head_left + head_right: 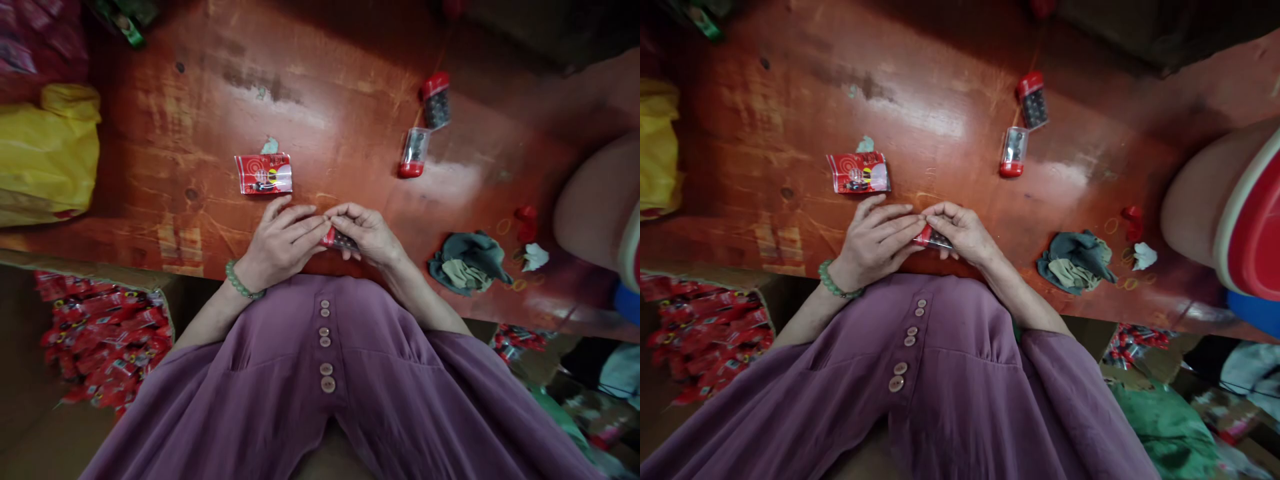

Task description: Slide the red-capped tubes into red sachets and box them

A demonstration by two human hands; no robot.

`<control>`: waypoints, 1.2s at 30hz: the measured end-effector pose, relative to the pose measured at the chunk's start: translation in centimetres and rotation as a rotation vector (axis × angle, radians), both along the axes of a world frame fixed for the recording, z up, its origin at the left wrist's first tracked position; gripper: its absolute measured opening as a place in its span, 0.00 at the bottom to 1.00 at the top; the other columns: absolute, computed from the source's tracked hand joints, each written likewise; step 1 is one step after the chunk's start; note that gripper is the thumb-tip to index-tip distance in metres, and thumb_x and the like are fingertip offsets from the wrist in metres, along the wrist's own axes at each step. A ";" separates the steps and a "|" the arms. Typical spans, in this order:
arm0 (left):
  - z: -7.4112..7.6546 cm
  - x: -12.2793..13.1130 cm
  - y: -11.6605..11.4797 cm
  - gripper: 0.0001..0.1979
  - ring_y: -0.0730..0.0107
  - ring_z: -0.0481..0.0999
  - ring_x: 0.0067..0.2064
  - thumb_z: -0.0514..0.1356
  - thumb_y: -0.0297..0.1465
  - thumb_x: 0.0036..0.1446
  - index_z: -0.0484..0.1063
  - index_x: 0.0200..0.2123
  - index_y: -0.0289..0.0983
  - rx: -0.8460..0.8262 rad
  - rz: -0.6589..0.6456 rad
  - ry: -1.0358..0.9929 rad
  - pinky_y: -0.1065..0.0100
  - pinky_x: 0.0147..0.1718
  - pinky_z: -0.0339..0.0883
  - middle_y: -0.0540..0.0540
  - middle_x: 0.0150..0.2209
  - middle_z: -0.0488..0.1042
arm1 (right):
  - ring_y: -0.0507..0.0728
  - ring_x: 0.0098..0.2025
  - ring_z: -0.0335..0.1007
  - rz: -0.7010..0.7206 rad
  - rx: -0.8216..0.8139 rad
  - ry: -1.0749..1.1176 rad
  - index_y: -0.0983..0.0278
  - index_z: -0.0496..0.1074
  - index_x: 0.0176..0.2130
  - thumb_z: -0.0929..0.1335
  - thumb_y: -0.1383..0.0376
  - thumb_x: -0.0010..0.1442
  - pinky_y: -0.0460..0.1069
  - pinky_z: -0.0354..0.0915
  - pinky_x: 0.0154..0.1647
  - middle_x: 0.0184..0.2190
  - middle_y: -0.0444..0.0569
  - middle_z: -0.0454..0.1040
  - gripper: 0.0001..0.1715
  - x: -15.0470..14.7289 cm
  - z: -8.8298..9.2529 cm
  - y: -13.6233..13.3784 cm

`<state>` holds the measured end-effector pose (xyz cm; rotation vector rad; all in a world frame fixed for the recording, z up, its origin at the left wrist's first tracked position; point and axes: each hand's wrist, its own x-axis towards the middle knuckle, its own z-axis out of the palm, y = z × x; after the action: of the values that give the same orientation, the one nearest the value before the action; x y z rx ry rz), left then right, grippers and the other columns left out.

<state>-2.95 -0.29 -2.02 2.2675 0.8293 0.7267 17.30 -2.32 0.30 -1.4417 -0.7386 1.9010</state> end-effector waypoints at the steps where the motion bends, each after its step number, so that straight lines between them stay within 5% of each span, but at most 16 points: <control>1: 0.3 -0.2 -0.3 0.22 0.56 0.76 0.57 0.66 0.38 0.59 0.72 0.55 0.43 -0.023 0.049 -0.053 0.45 0.62 0.63 0.43 0.53 0.79 | 0.44 0.12 0.63 -0.015 0.029 -0.016 0.63 0.72 0.41 0.73 0.48 0.56 0.39 0.51 0.08 0.20 0.36 0.73 0.24 -0.1 0.1 -0.1; 3: 0.9 -0.4 -1.1 0.32 0.54 0.76 0.58 0.69 0.41 0.55 0.68 0.61 0.41 -0.155 0.189 -0.188 0.50 0.60 0.67 0.38 0.57 0.76 | 0.44 0.15 0.65 -0.035 0.091 -0.078 0.62 0.73 0.41 0.73 0.49 0.57 0.39 0.55 0.10 0.25 0.39 0.77 0.21 -0.3 0.5 -0.4; 6: 1.5 -0.6 -2.3 0.35 0.59 0.79 0.54 0.68 0.43 0.56 0.65 0.63 0.39 -0.600 0.346 -0.363 0.59 0.53 0.74 0.35 0.57 0.75 | 0.48 0.25 0.73 0.003 0.256 -0.237 0.60 0.75 0.42 0.72 0.53 0.60 0.42 0.68 0.20 0.36 0.44 0.81 0.15 -0.6 1.3 -1.0; 9: 1.6 -0.6 -2.9 0.29 0.62 0.82 0.46 0.68 0.45 0.55 0.72 0.57 0.37 -1.099 0.314 -0.486 0.63 0.45 0.77 0.36 0.50 0.79 | 0.52 0.37 0.78 0.084 0.543 -0.403 0.59 0.77 0.42 0.71 0.59 0.62 0.48 0.75 0.38 0.38 0.45 0.82 0.09 -0.6 1.8 -1.5; 12: 1.4 -0.7 -2.6 0.22 0.66 0.82 0.35 0.69 0.45 0.53 0.80 0.45 0.36 -1.356 0.249 -0.531 0.66 0.37 0.77 0.41 0.39 0.83 | 0.53 0.40 0.80 0.145 0.706 -0.469 0.58 0.77 0.45 0.71 0.61 0.63 0.50 0.76 0.45 0.39 0.46 0.83 0.09 -0.5 1.8 -1.9; 19: 2.5 -1.4 -0.7 0.14 0.69 0.80 0.31 0.72 0.39 0.48 0.83 0.35 0.37 -1.305 0.070 -0.278 0.69 0.33 0.74 0.46 0.33 0.83 | 0.54 0.39 0.80 0.283 0.700 -0.467 0.58 0.76 0.48 0.71 0.57 0.63 0.50 0.76 0.43 0.40 0.47 0.83 0.14 0.0 1.5 -2.5; 29: 2.4 -0.1 -0.4 0.13 0.71 0.78 0.30 0.70 0.39 0.50 0.81 0.33 0.35 -1.274 -0.001 -0.279 0.70 0.32 0.72 0.48 0.30 0.81 | 0.53 0.36 0.78 0.423 0.706 -0.471 0.58 0.77 0.44 0.69 0.57 0.64 0.48 0.73 0.41 0.38 0.46 0.82 0.11 -0.2 2.1 -0.9; 36: 2.9 -0.1 -0.3 0.09 0.76 0.71 0.25 0.69 0.35 0.52 0.77 0.28 0.35 -1.238 0.131 -0.318 0.72 0.27 0.64 0.51 0.24 0.76 | 0.54 0.36 0.75 0.235 0.524 -0.484 0.58 0.76 0.50 0.65 0.52 0.67 0.49 0.70 0.38 0.41 0.48 0.80 0.18 0.4 2.8 -0.4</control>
<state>-3.02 -0.59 0.83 0.9762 0.9032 0.4000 17.72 -2.73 3.09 -1.5161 -1.5598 1.3552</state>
